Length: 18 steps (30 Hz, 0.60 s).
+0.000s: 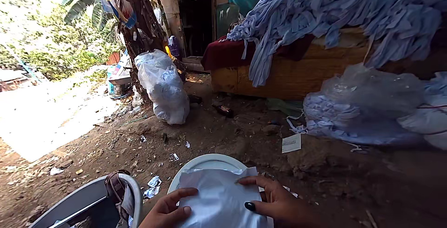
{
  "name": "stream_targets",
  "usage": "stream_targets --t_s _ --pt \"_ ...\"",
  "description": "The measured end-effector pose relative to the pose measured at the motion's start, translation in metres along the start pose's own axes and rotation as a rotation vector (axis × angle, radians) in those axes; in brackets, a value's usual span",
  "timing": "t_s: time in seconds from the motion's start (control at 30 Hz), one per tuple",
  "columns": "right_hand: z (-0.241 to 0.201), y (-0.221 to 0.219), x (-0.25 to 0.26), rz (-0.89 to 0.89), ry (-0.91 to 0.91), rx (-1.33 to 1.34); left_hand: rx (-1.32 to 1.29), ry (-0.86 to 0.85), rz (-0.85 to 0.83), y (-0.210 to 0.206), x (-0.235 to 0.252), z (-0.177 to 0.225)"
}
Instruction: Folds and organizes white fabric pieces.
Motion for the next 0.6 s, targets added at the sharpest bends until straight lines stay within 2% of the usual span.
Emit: stream_targets --t_s 0.07,0.13,0.23,0.33,0.47,0.53,0.6 --pt "0.02 0.001 0.012 -0.013 -0.093 -0.23 0.107 0.161 0.048 -0.006 0.006 -0.019" --pt "0.03 -0.002 0.018 -0.052 -0.117 -0.445 0.209 0.252 0.053 -0.011 0.008 -0.029" --pt "0.029 -0.007 0.019 -0.141 -0.116 -0.616 0.239 0.28 0.059 -0.015 0.006 -0.03" --pt "0.029 -0.011 0.014 -0.237 -0.111 -0.659 0.224 0.228 0.092 -0.018 0.004 -0.028" --pt "0.019 -0.013 0.01 -0.25 -0.138 -0.688 0.196 0.1 0.092 -0.025 0.003 -0.022" --pt "0.014 -0.011 0.009 -0.242 -0.132 -0.631 0.153 0.013 0.082 -0.029 0.001 -0.014" --pt "0.01 -0.007 0.007 -0.229 -0.119 -0.459 0.075 -0.092 0.065 -0.029 -0.003 0.001"
Point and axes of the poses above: each hand's wrist, its own x-axis towards the middle knuckle, its own y-axis out of the back of the hand, z = x × y, the point moved 5 cm from there along x, towards the middle knuckle, and after that the axes turned 13 degrees about z, right-handed, at the moved point
